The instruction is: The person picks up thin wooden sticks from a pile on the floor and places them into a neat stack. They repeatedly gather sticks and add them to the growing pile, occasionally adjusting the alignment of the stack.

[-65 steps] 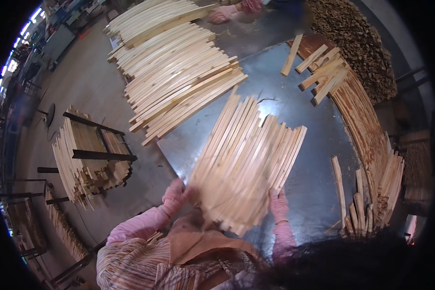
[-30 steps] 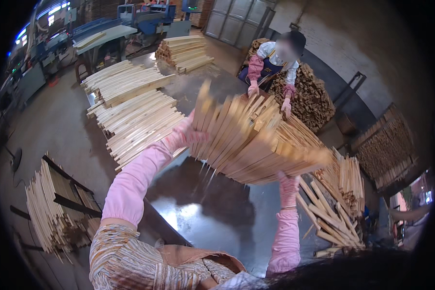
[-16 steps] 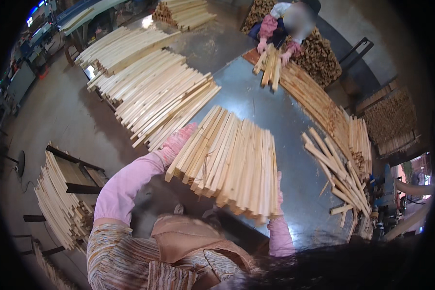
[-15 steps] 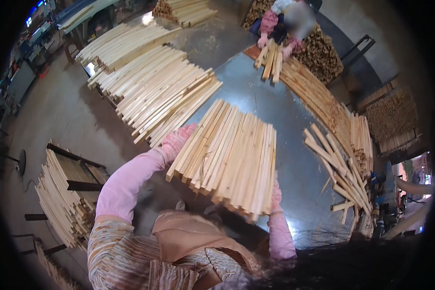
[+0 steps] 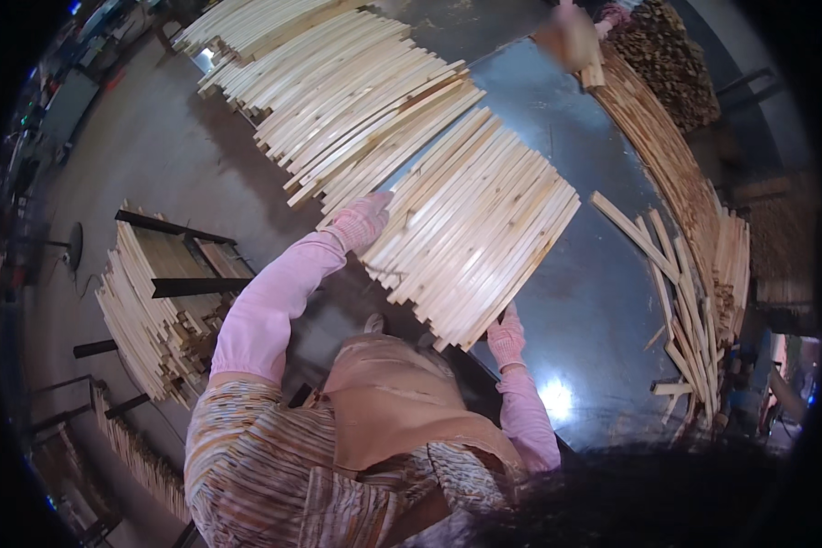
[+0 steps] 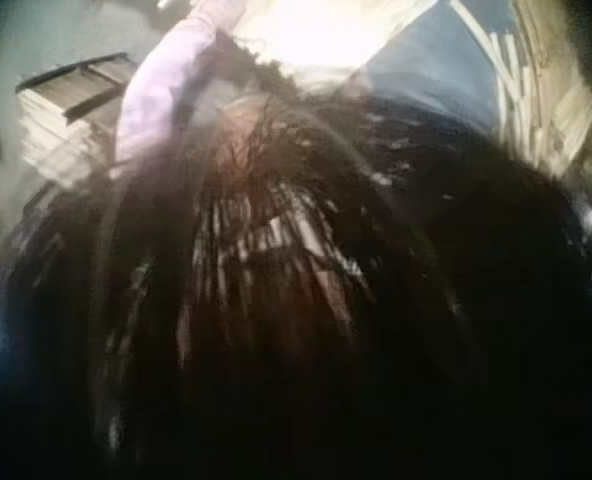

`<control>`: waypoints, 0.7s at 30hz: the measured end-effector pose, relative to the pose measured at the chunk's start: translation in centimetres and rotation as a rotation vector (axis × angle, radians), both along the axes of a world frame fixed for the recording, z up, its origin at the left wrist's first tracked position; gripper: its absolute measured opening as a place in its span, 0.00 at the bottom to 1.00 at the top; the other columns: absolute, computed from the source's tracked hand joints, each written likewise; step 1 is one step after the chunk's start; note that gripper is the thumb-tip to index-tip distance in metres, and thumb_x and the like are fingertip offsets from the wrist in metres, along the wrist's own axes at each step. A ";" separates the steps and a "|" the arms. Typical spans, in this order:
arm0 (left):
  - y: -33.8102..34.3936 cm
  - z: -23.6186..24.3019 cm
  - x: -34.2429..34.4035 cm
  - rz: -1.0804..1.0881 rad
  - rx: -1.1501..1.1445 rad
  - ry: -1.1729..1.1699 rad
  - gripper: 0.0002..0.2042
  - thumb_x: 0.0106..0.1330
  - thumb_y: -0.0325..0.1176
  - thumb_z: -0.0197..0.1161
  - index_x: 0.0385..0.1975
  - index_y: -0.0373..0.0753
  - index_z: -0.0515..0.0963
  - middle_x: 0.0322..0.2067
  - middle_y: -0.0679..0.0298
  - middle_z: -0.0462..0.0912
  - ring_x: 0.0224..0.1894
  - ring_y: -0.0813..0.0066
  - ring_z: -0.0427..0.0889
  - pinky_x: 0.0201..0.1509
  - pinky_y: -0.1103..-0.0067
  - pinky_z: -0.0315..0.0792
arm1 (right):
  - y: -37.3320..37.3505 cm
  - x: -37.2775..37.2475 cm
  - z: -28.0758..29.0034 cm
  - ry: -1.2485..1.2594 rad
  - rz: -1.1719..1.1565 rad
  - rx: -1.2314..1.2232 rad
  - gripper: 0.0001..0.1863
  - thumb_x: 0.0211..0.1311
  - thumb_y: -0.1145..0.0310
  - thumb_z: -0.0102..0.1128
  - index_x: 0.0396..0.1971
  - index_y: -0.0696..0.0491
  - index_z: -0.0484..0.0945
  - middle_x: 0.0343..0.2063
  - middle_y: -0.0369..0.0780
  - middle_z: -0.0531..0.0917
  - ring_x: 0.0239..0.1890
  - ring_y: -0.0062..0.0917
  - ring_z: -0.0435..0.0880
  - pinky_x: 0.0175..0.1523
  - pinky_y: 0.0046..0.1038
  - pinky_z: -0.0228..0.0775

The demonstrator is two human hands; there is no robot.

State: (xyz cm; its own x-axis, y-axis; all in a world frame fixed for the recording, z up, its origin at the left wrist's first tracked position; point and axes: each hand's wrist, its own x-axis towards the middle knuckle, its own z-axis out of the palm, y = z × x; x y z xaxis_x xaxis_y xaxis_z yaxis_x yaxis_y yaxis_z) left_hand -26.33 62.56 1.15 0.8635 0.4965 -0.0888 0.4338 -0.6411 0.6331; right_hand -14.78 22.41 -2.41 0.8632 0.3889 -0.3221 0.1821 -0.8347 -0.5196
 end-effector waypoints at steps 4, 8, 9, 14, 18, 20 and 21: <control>-5.2 3.8 -0.7 -0.438 0.500 0.270 0.17 0.66 0.36 0.61 0.55 0.47 0.80 0.61 0.53 0.78 0.64 0.52 0.77 0.64 0.64 0.75 | 1.0 1.0 -0.2 0.053 0.006 0.024 0.32 0.67 0.54 0.63 0.68 0.48 0.70 0.50 0.52 0.86 0.52 0.51 0.85 0.57 0.47 0.76; -10.8 -0.1 -17.1 -0.677 0.267 0.415 0.17 0.71 0.42 0.59 0.58 0.51 0.79 0.64 0.54 0.76 0.68 0.55 0.74 0.65 0.63 0.74 | -0.3 2.8 -0.7 0.240 0.059 0.135 0.27 0.67 0.56 0.62 0.63 0.49 0.72 0.37 0.47 0.87 0.42 0.50 0.86 0.49 0.48 0.76; -11.9 -3.9 -20.8 -0.658 -0.043 0.769 0.19 0.73 0.43 0.58 0.61 0.52 0.77 0.66 0.53 0.75 0.68 0.57 0.74 0.66 0.65 0.74 | 0.1 2.9 -0.6 0.231 0.094 0.114 0.25 0.68 0.56 0.62 0.61 0.49 0.73 0.36 0.47 0.87 0.42 0.50 0.86 0.48 0.48 0.76; -12.9 -4.9 -17.8 0.085 -0.091 0.256 0.23 0.76 0.51 0.57 0.65 0.47 0.76 0.62 0.52 0.80 0.62 0.58 0.80 0.63 0.70 0.76 | 0.1 5.1 1.1 0.233 0.173 0.008 0.18 0.68 0.56 0.62 0.50 0.51 0.75 0.35 0.46 0.86 0.41 0.48 0.86 0.47 0.47 0.76; -14.4 -8.5 -8.6 1.011 -1.087 -0.210 0.27 0.75 0.50 0.60 0.65 0.37 0.75 0.58 0.58 0.82 0.55 0.64 0.82 0.54 0.69 0.80 | -1.0 9.0 1.4 0.353 0.360 0.007 0.19 0.66 0.57 0.62 0.52 0.52 0.78 0.36 0.46 0.87 0.43 0.45 0.86 0.51 0.43 0.76; -15.3 -9.0 -7.0 1.167 -1.138 -0.358 0.24 0.75 0.48 0.62 0.61 0.37 0.76 0.52 0.60 0.83 0.47 0.67 0.83 0.46 0.69 0.82 | -1.5 10.6 1.0 0.419 0.412 0.019 0.20 0.65 0.58 0.61 0.53 0.53 0.80 0.37 0.46 0.87 0.45 0.44 0.86 0.53 0.40 0.76; -15.8 -9.1 -6.7 1.231 -1.149 -0.392 0.20 0.75 0.47 0.63 0.57 0.38 0.78 0.47 0.62 0.84 0.41 0.69 0.83 0.39 0.70 0.83 | -1.7 11.2 0.9 0.424 0.425 0.003 0.20 0.65 0.58 0.61 0.52 0.53 0.80 0.38 0.46 0.88 0.45 0.44 0.86 0.53 0.40 0.76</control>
State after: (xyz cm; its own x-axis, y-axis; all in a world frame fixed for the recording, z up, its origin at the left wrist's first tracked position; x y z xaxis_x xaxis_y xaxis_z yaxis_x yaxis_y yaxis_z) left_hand -33.00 46.78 -7.92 0.1116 0.6671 -0.7365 0.0036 0.7409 0.6716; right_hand -3.57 20.70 -1.54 0.4280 0.6731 -0.6031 0.2761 -0.7328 -0.6219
